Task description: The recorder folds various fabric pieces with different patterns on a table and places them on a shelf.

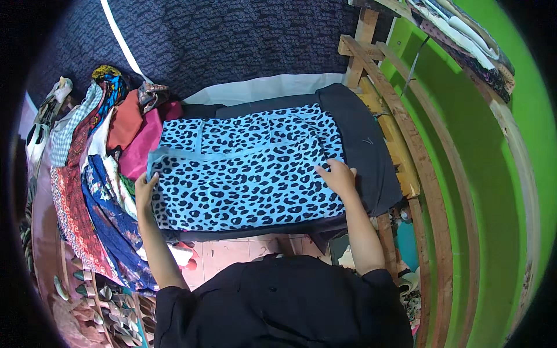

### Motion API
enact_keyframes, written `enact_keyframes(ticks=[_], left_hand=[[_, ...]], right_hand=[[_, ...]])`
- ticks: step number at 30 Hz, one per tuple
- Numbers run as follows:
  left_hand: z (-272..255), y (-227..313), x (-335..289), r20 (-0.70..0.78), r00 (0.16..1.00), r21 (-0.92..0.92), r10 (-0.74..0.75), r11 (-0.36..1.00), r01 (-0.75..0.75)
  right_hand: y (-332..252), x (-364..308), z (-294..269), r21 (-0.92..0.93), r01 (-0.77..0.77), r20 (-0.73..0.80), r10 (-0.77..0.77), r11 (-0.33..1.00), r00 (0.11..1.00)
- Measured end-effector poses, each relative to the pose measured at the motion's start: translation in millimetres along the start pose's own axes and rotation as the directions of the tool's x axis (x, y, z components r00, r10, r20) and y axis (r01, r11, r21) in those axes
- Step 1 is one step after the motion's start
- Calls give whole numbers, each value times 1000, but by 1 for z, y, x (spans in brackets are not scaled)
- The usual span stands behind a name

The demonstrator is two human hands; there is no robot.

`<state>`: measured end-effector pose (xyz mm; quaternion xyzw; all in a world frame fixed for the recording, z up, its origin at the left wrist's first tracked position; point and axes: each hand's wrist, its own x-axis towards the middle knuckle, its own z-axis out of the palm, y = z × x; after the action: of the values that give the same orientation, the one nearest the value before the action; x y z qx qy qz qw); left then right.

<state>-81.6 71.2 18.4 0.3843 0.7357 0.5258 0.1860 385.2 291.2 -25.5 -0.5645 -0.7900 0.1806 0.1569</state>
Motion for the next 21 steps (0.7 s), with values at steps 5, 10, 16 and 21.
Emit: enact_keyframes(ticks=[5, 10, 16, 21], left_hand=[[12, -8, -8, -79, 995, -359, 66, 929, -90], [39, -46, 17, -211, 965, 299, 156, 950, -88], [65, -17, -5, -380, 867, 603, 322, 797, -32], [24, -30, -33, -157, 987, 471, 46, 882, 34]], right_hand=[[1, -37, 1, 416, 100, -401, 84, 904, 912], [-1, -41, 6, 277, 2, -510, 146, 961, 848], [11, -24, 32, -94, -257, -467, 186, 962, 864], [24, -24, 35, 120, -82, -531, 134, 989, 836]])
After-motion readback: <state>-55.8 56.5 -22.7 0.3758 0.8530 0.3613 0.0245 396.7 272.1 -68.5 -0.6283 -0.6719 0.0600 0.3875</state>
